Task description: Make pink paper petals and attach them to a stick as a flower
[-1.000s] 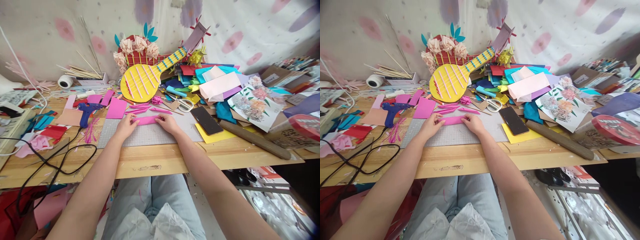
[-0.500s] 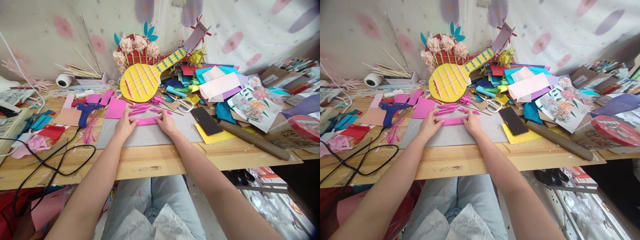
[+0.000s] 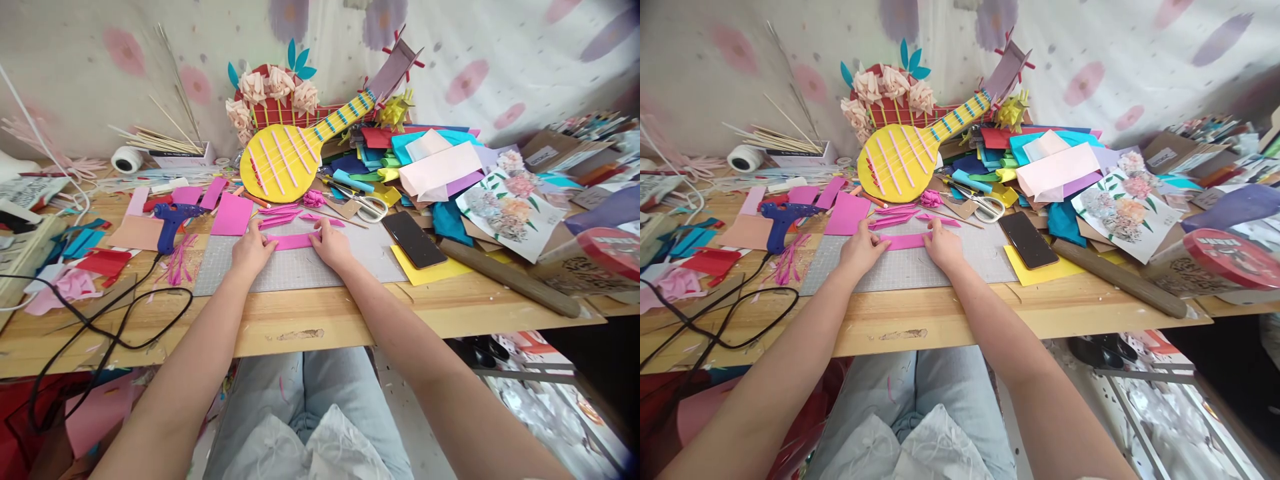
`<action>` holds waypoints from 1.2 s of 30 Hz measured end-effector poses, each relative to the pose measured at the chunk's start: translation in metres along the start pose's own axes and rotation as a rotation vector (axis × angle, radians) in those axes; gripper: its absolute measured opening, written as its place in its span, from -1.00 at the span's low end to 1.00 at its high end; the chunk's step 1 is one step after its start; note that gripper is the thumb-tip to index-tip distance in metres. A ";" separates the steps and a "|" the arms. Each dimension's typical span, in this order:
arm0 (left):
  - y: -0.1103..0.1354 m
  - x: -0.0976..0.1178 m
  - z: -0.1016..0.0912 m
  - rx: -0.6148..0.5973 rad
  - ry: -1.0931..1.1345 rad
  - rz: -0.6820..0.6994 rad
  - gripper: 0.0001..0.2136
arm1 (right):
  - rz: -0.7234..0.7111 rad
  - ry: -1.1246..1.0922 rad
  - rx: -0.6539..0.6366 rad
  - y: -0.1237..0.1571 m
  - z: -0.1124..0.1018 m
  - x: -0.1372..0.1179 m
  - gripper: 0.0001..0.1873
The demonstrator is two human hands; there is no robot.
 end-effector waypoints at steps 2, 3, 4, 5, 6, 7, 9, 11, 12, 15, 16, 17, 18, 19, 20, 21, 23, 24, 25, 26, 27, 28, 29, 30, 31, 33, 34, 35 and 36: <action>0.000 0.001 0.001 -0.003 -0.015 0.002 -0.49 | 0.004 0.030 -0.005 0.000 0.000 -0.001 -0.74; 0.000 0.001 0.001 -0.005 -0.022 0.008 -0.51 | 0.004 0.046 -0.008 0.001 0.000 -0.002 -0.74; 0.000 0.002 0.001 -0.005 -0.030 0.018 -0.54 | 0.003 0.062 -0.009 0.001 -0.001 -0.003 -0.75; 0.000 0.003 0.001 -0.006 -0.041 0.034 -0.60 | 0.002 0.077 -0.011 0.001 -0.001 -0.004 -0.75; 0.000 0.005 0.001 -0.008 -0.057 0.052 -0.66 | 0.001 0.092 -0.011 0.002 -0.002 -0.006 -0.75; 0.000 0.006 0.001 -0.012 -0.076 0.071 -0.74 | 0.000 0.107 -0.013 0.003 -0.003 -0.007 -0.74; 0.001 0.009 0.002 -0.021 -0.122 0.109 -0.87 | -0.001 0.141 -0.020 0.004 -0.004 -0.009 -0.74; 0.003 0.013 0.002 -0.010 -0.170 0.147 -0.91 | -0.009 0.175 -0.035 0.005 -0.005 -0.012 -0.75; 0.004 0.014 0.001 0.007 -0.192 0.163 -0.90 | -0.013 0.191 -0.042 0.005 -0.005 -0.013 -0.75; 0.007 0.018 -0.001 0.063 -0.235 0.196 -0.87 | -0.025 0.234 -0.051 0.006 -0.004 -0.015 -0.76; 0.008 0.018 -0.001 0.076 -0.236 0.201 -0.86 | -0.027 0.246 -0.051 0.006 -0.004 -0.015 -0.76; 0.009 0.019 -0.001 0.084 -0.232 0.205 -0.85 | -0.029 0.256 -0.050 0.006 -0.003 -0.015 -0.75; 0.009 0.019 0.000 0.089 -0.227 0.208 -0.83 | -0.030 0.263 -0.050 0.006 -0.003 -0.015 -0.75; 0.010 0.020 0.000 0.092 -0.223 0.210 -0.80 | -0.028 0.266 -0.048 0.006 -0.002 -0.014 -0.74; 0.010 0.020 0.000 0.097 -0.222 0.210 -0.77 | -0.027 0.267 -0.038 0.006 -0.001 -0.014 -0.73; 0.011 0.020 0.001 0.101 -0.226 0.208 -0.74 | -0.027 0.267 -0.018 0.007 -0.001 -0.014 -0.71; 0.011 0.021 0.001 0.106 -0.235 0.203 -0.71 | -0.043 0.258 0.046 0.009 -0.002 -0.015 -0.64; 0.012 0.021 0.002 0.108 -0.239 0.199 -0.70 | -0.066 0.251 0.088 0.010 -0.003 -0.018 -0.60; 0.012 0.022 0.002 0.111 -0.242 0.195 -0.69 | -0.095 0.242 0.128 0.012 -0.004 -0.021 -0.57; 0.012 0.022 0.002 0.113 -0.244 0.193 -0.68 | -0.130 0.231 0.162 0.014 -0.004 -0.024 -0.55; 0.013 0.022 0.003 0.116 -0.245 0.190 -0.67 | -0.167 0.222 0.188 0.015 -0.003 -0.029 -0.54; 0.013 0.022 0.003 0.118 -0.246 0.185 -0.66 | -0.202 0.213 0.207 0.017 -0.003 -0.033 -0.53; 0.013 0.022 0.003 0.118 -0.245 0.178 -0.66 | -0.230 0.207 0.220 0.018 -0.002 -0.037 -0.52; 0.013 0.022 0.004 0.115 -0.245 0.171 -0.65 | -0.251 0.203 0.227 0.019 -0.001 -0.040 -0.51; 0.013 0.022 0.004 0.109 -0.245 0.164 -0.65 | -0.264 0.200 0.229 0.019 -0.001 -0.042 -0.50; 0.012 0.021 0.005 0.099 -0.246 0.152 -0.65 | -0.267 0.197 0.227 0.019 0.000 -0.042 -0.50; 0.012 0.020 0.005 0.097 -0.248 0.149 -0.64 | -0.262 0.195 0.224 0.018 -0.001 -0.041 -0.50; 0.012 0.020 0.005 0.096 -0.249 0.146 -0.63 | -0.254 0.195 0.221 0.017 -0.002 -0.038 -0.49; 0.011 0.019 0.006 0.096 -0.250 0.142 -0.63 | -0.242 0.195 0.218 0.016 -0.003 -0.034 -0.48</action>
Point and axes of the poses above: each hand's wrist, its own y-axis away from the middle knuckle, its own z-axis out of the palm, x = y × z, the point moved 6 cm from there along -y, towards the middle knuckle, and after that the axes turned 2 degrees about x, right-handed, at the moved point
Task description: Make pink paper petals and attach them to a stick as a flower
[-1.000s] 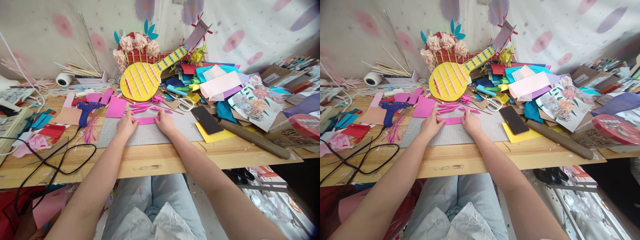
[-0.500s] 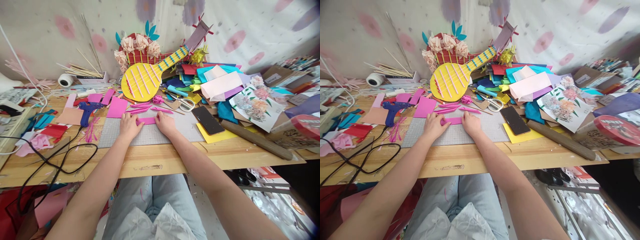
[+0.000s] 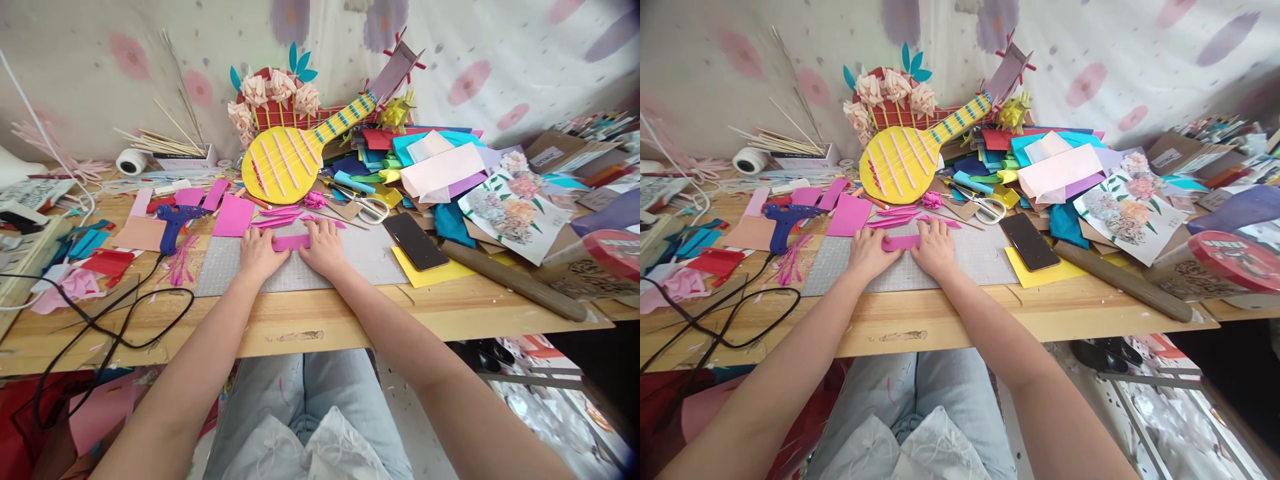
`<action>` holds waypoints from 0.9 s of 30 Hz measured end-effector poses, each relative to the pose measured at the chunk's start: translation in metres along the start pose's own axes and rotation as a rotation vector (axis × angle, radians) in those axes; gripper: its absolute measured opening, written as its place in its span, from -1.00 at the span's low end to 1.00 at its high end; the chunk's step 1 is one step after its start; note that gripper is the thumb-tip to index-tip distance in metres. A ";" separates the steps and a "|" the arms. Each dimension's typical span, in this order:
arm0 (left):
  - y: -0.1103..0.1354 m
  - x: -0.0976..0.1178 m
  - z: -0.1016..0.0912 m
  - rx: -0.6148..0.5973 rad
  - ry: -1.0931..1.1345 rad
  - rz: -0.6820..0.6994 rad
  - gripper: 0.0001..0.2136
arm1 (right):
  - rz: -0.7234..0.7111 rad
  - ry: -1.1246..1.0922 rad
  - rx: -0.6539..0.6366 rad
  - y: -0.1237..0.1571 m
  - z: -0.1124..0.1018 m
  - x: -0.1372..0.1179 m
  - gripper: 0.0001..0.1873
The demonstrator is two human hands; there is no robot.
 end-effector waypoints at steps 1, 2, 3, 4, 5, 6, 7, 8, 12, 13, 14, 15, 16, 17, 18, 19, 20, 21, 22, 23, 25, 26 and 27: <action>0.000 -0.001 0.000 -0.001 -0.001 -0.006 -0.63 | 0.013 0.003 -0.005 0.000 0.000 0.006 -0.47; 0.000 -0.001 0.000 -0.003 0.000 -0.012 -0.63 | 0.031 0.009 -0.014 0.000 -0.001 0.012 -0.46; 0.000 -0.002 0.000 -0.006 0.003 -0.019 -0.63 | 0.056 0.015 -0.025 0.000 -0.001 0.019 -0.47; 0.000 -0.002 0.000 -0.009 0.008 -0.025 -0.64 | 0.080 0.020 -0.041 -0.001 -0.001 0.027 -0.49; 0.000 -0.003 0.000 -0.011 0.015 -0.029 -0.65 | 0.107 0.024 -0.051 -0.001 -0.001 0.033 -0.51; 0.000 -0.003 0.000 -0.014 0.022 -0.033 -0.65 | 0.124 0.025 -0.052 -0.001 -0.002 0.038 -0.52; 0.000 -0.003 0.001 -0.017 0.030 -0.037 -0.65 | 0.131 0.023 -0.044 -0.002 -0.003 0.040 -0.54; 0.000 -0.003 0.001 -0.020 0.037 -0.043 -0.66 | 0.127 0.017 -0.027 -0.002 -0.005 0.040 -0.56; -0.001 -0.003 0.002 -0.023 0.044 -0.077 -0.65 | 0.013 -0.058 0.028 -0.003 -0.007 0.017 -0.60; -0.001 -0.003 0.003 -0.023 0.043 -0.084 -0.64 | -0.020 -0.076 0.016 -0.003 -0.005 0.010 -0.59; -0.001 -0.003 0.003 -0.025 0.043 -0.089 -0.64 | -0.046 -0.087 0.001 -0.003 -0.002 0.003 -0.57; -0.001 -0.003 0.004 -0.029 0.043 -0.095 -0.63 | -0.064 -0.091 -0.012 -0.002 0.001 -0.002 -0.55; -0.001 -0.004 0.005 -0.033 0.044 -0.101 -0.63 | -0.072 -0.092 -0.026 -0.002 0.004 -0.005 -0.54; -0.001 -0.004 0.005 -0.038 0.045 -0.106 -0.63 | -0.073 -0.091 -0.036 -0.001 0.006 -0.006 -0.53; -0.001 -0.004 0.005 -0.042 0.047 -0.111 -0.62 | -0.069 -0.090 -0.047 -0.001 0.008 -0.006 -0.53; -0.002 -0.005 0.006 -0.044 0.048 -0.115 -0.62 | -0.064 -0.090 -0.058 -0.001 0.010 -0.004 -0.52; -0.002 -0.005 0.006 -0.046 0.050 -0.119 -0.62 | -0.058 -0.090 -0.069 0.000 0.011 -0.002 -0.52; -0.002 -0.006 0.006 -0.048 0.052 -0.121 -0.62 | -0.054 -0.090 -0.081 0.000 0.012 0.002 -0.52; -0.002 -0.006 0.006 -0.049 0.055 -0.121 -0.62 | -0.052 -0.089 -0.094 0.000 0.012 0.006 -0.51; -0.002 -0.006 0.005 -0.050 0.056 -0.120 -0.62 | -0.050 -0.085 -0.107 0.000 0.012 0.011 -0.51; -0.003 -0.007 0.005 -0.053 0.061 -0.115 -0.63 | -0.048 -0.065 -0.141 0.002 0.011 0.021 -0.49; -0.002 -0.007 0.004 -0.054 0.064 -0.113 -0.64 | -0.046 -0.049 -0.162 0.003 0.011 0.027 -0.49; -0.002 -0.007 0.004 -0.056 0.068 -0.109 -0.64 | -0.040 -0.031 -0.186 0.004 0.011 0.032 -0.49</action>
Point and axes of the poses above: each hand's wrist, its own y-axis away from the middle knuckle, its own z-axis out of the palm, x = y × z, the point moved 6 cm from there along -y, towards the middle knuckle, and after that the axes turned 2 degrees about x, right-handed, at the moved point
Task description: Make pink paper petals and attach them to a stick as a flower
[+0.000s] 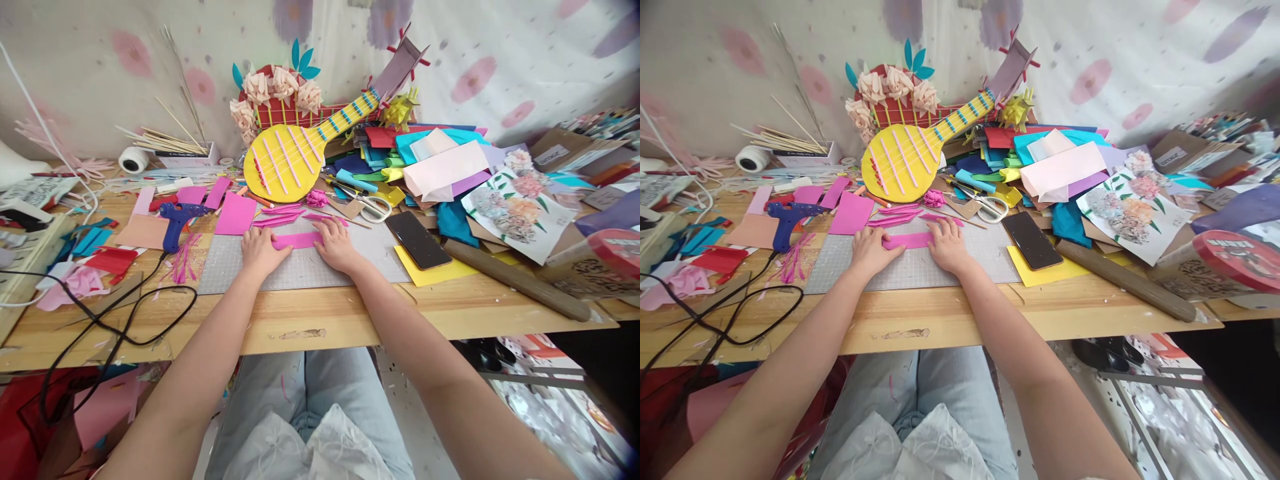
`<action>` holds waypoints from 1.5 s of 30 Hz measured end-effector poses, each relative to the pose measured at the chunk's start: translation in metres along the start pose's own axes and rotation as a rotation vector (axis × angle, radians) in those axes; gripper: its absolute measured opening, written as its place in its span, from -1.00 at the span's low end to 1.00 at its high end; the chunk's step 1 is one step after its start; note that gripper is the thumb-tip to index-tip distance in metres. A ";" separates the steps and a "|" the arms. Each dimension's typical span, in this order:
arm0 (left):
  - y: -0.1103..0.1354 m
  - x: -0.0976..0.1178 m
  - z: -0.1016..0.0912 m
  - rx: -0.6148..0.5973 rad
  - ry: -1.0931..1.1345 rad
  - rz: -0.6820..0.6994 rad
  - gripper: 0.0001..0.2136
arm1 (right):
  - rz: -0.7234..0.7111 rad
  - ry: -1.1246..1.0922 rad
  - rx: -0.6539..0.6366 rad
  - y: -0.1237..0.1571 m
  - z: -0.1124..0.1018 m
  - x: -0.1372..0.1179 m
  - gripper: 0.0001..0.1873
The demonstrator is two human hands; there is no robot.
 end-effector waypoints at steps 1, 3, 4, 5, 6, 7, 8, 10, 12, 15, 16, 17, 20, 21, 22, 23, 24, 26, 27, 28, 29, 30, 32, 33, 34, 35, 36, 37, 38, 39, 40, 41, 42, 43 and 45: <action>0.000 0.000 0.000 -0.001 0.005 0.002 -0.65 | 0.012 0.015 -0.025 0.001 0.000 0.005 -0.48; 0.001 0.000 -0.001 -0.001 0.013 0.005 -0.65 | 0.029 0.030 -0.048 0.003 -0.003 0.013 -0.48; 0.001 -0.001 -0.001 -0.001 0.017 0.005 -0.65 | 0.032 0.032 -0.040 0.003 -0.006 0.014 -0.49; 0.001 -0.001 -0.001 -0.001 0.022 0.003 -0.65 | 0.028 0.029 -0.014 0.002 -0.010 0.014 -0.50; 0.001 -0.001 -0.001 0.003 0.029 -0.003 -0.66 | 0.019 0.020 0.027 0.001 -0.014 0.011 -0.52; 0.001 -0.001 -0.001 0.012 0.036 -0.008 -0.66 | 0.004 0.006 0.080 0.000 -0.019 0.008 -0.54; 0.001 0.000 -0.001 0.026 0.045 -0.009 -0.66 | -0.015 -0.014 0.133 -0.002 -0.022 0.003 -0.58; 0.000 0.002 -0.003 0.060 0.065 0.005 -0.67 | -0.068 -0.067 0.182 -0.005 -0.023 -0.010 -0.69; 0.000 0.006 -0.002 0.077 0.085 0.036 -0.72 | -0.131 -0.125 0.122 -0.008 -0.015 -0.022 -0.75; 0.001 0.011 0.002 0.068 0.087 0.057 -0.80 | -0.190 -0.158 -0.001 -0.010 0.000 -0.033 -0.79; 0.002 0.013 0.003 0.066 0.080 0.056 -0.80 | -0.192 -0.153 -0.022 -0.010 0.003 -0.035 -0.79; 0.002 0.015 0.004 0.066 0.073 0.053 -0.78 | -0.190 -0.145 -0.033 -0.010 0.004 -0.035 -0.79; 0.001 0.018 0.006 0.050 0.069 0.024 -0.71 | -0.178 -0.131 -0.034 -0.010 0.005 -0.034 -0.80; 0.000 0.017 0.006 0.037 0.077 -0.001 -0.69 | -0.179 -0.132 -0.033 -0.010 0.005 -0.034 -0.80; -0.001 0.015 0.007 0.019 0.090 -0.036 -0.69 | -0.179 -0.132 -0.031 -0.011 0.005 -0.034 -0.81; -0.003 0.012 0.007 -0.003 0.105 -0.075 -0.68 | -0.179 -0.132 -0.029 -0.011 0.005 -0.033 -0.81; -0.005 0.009 0.008 -0.027 0.122 -0.112 -0.68 | -0.179 -0.132 -0.028 -0.011 0.005 -0.033 -0.81; -0.008 0.002 0.010 -0.073 0.152 -0.160 -0.66 | -0.181 -0.134 -0.029 -0.011 0.006 -0.032 -0.81; -0.009 0.000 0.010 -0.092 0.166 -0.166 -0.66 | -0.180 -0.135 -0.029 -0.011 0.006 -0.032 -0.81; -0.010 -0.002 0.010 -0.108 0.178 -0.164 -0.66 | -0.181 -0.137 -0.030 -0.011 0.007 -0.032 -0.80; -0.011 -0.004 0.011 -0.118 0.190 -0.161 -0.66 | -0.181 -0.139 -0.029 -0.011 0.007 -0.031 -0.80; -0.011 -0.006 0.011 -0.124 0.200 -0.159 -0.67 | -0.182 -0.141 -0.029 -0.012 0.007 -0.031 -0.80; -0.012 -0.009 0.010 -0.124 0.217 -0.158 -0.69 | -0.185 -0.144 -0.027 -0.012 0.007 -0.031 -0.80; -0.012 -0.010 0.009 -0.121 0.223 -0.160 -0.70 | -0.187 -0.147 -0.026 -0.011 0.007 -0.031 -0.80; -0.012 -0.010 0.009 -0.118 0.229 -0.160 -0.70 | -0.188 -0.150 -0.027 -0.011 0.006 -0.032 -0.80; -0.012 -0.010 0.008 -0.116 0.237 -0.158 -0.71 | -0.189 -0.152 -0.026 -0.011 0.006 -0.032 -0.80; -0.012 -0.010 0.008 -0.114 0.248 -0.154 -0.71 | -0.188 -0.153 -0.027 -0.011 0.005 -0.032 -0.80; -0.012 -0.011 0.008 -0.113 0.262 -0.150 -0.70 | -0.184 -0.152 -0.026 -0.011 0.005 -0.032 -0.80; -0.012 -0.011 0.007 -0.114 0.277 -0.147 -0.68 | -0.180 -0.149 -0.026 -0.010 0.004 -0.032 -0.80; -0.013 -0.011 0.007 -0.115 0.297 -0.142 -0.66 | -0.176 -0.145 -0.027 -0.010 0.004 -0.032 -0.80; -0.013 -0.012 0.006 -0.115 0.320 -0.138 -0.65 | -0.174 -0.142 -0.026 -0.010 0.004 -0.032 -0.80; -0.013 -0.013 0.006 -0.117 0.350 -0.132 -0.64 | -0.174 -0.140 -0.024 -0.010 0.004 -0.032 -0.80; -0.013 -0.014 0.005 -0.118 0.387 -0.125 -0.64 | -0.176 -0.139 -0.021 -0.010 0.004 -0.031 -0.81; -0.013 -0.016 0.005 -0.118 0.431 -0.122 -0.65 | -0.179 -0.138 -0.018 -0.010 0.004 -0.031 -0.81; -0.013 -0.019 0.005 -0.107 0.523 -0.136 -0.70 | -0.181 -0.136 -0.011 -0.010 0.005 -0.031 -0.82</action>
Point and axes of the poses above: each hand's wrist, its own y-axis away from the middle knuckle, its own z-axis out of the palm, x = y × z, the point moved 6 cm from there along -y, towards the middle knuckle, and after that the axes turned 2 degrees about x, right-handed, at the moved point
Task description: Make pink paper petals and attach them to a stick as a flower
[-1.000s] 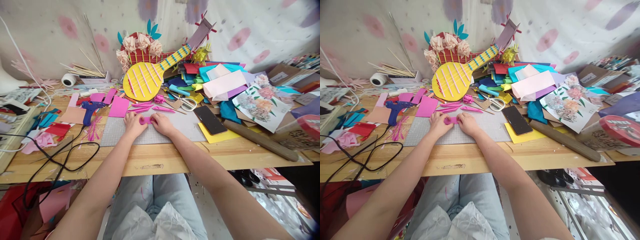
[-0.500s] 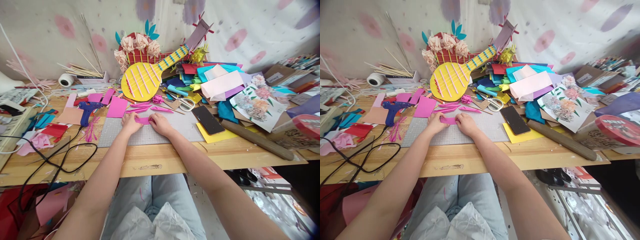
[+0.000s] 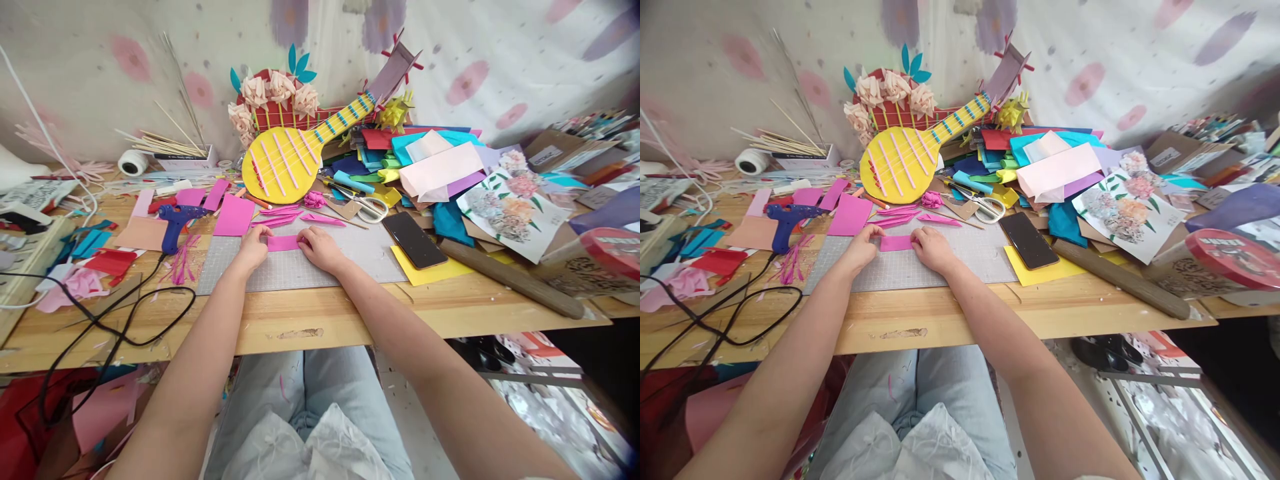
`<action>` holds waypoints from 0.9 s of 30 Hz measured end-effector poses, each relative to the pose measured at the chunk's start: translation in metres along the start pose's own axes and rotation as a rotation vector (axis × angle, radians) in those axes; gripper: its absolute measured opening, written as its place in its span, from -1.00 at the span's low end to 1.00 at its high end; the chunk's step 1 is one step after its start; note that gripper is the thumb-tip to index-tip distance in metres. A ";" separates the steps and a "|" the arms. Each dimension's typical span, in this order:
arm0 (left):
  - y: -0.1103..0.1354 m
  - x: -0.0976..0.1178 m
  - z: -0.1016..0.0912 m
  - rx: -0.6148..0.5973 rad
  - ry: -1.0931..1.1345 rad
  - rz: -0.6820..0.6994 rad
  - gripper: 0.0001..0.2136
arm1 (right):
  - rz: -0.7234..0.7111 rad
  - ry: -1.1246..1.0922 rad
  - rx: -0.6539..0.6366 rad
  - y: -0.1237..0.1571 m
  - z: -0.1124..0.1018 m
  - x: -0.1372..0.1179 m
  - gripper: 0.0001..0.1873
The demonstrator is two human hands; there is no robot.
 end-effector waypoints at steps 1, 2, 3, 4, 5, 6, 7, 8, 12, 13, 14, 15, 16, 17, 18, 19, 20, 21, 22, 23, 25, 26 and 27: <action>0.000 -0.002 -0.001 0.013 0.036 -0.006 -0.73 | 0.001 0.001 0.002 0.000 0.000 0.000 -0.82; 0.000 -0.003 -0.002 0.031 0.056 -0.005 -0.75 | 0.003 0.001 0.004 0.000 0.001 0.001 -0.82; -0.001 -0.004 -0.002 0.049 0.056 0.005 -0.78 | 0.005 0.001 0.006 0.000 0.001 0.001 -0.81; -0.001 -0.004 -0.002 0.062 0.037 0.024 -0.80 | 0.007 -0.001 0.008 0.000 0.001 0.001 -0.81; -0.001 -0.004 -0.001 0.070 0.007 0.051 -0.81 | 0.009 -0.003 0.010 0.000 0.001 0.001 -0.81; -0.001 -0.003 0.000 0.074 -0.025 0.080 -0.80 | 0.013 -0.006 0.014 0.000 0.000 0.001 -0.80; 0.000 -0.002 0.001 0.075 -0.048 0.108 -0.79 | 0.018 -0.009 0.019 0.001 0.000 0.001 -0.79; 0.000 -0.001 0.003 0.073 -0.060 0.132 -0.77 | 0.023 -0.013 0.025 0.001 -0.001 0.001 -0.78; 0.004 0.004 0.001 0.099 -0.088 0.199 -0.71 | 0.029 -0.032 0.055 0.003 -0.004 0.001 -0.69; 0.006 0.005 0.000 0.116 -0.114 0.211 -0.69 | 0.022 -0.039 0.059 0.003 -0.004 0.001 -0.66; 0.007 0.007 -0.001 0.129 -0.141 0.219 -0.67 | 0.014 -0.047 0.059 0.003 -0.004 0.000 -0.64; 0.008 0.008 -0.002 0.132 -0.161 0.224 -0.66 | 0.006 -0.055 0.057 0.003 -0.003 0.000 -0.62; 0.008 0.008 -0.002 0.124 -0.171 0.224 -0.64 | 0.001 -0.061 0.053 0.003 -0.003 0.000 -0.61; 0.009 0.008 -0.002 0.110 -0.170 0.216 -0.62 | -0.001 -0.065 0.048 0.003 -0.002 0.000 -0.60; 0.009 0.008 -0.001 0.099 -0.161 0.205 -0.62 | -0.001 -0.067 0.044 0.003 -0.002 0.000 -0.60; 0.009 0.007 -0.001 0.091 -0.148 0.198 -0.63 | 0.002 -0.067 0.041 0.003 -0.001 0.001 -0.61; 0.009 0.007 -0.001 0.085 -0.133 0.198 -0.65 | 0.004 -0.067 0.037 0.003 -0.001 0.001 -0.61; 0.008 0.007 0.000 0.080 -0.116 0.201 -0.68 | 0.005 -0.066 0.035 0.003 -0.001 0.001 -0.61; 0.008 0.007 0.000 0.076 -0.097 0.205 -0.70 | 0.006 -0.064 0.034 0.002 -0.001 0.001 -0.61; 0.007 0.006 0.001 0.072 -0.079 0.208 -0.72 | 0.006 -0.063 0.035 0.002 -0.001 0.000 -0.62; 0.006 0.005 0.001 0.075 -0.058 0.212 -0.73 | 0.007 -0.062 0.039 0.002 -0.001 0.001 -0.63; 0.005 0.004 0.000 0.084 -0.060 0.212 -0.73 | 0.009 -0.062 0.041 0.003 -0.001 0.001 -0.64; 0.005 0.004 -0.001 0.095 -0.068 0.213 -0.73 | 0.011 -0.062 0.042 0.003 -0.001 0.001 -0.65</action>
Point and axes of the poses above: each hand's wrist, its own y-axis away from the middle knuckle, its own z-axis out of the palm, x = y × z, the point moved 6 cm from there along -y, towards the middle knuckle, and after that the axes turned 2 degrees about x, right-handed, at the moved point
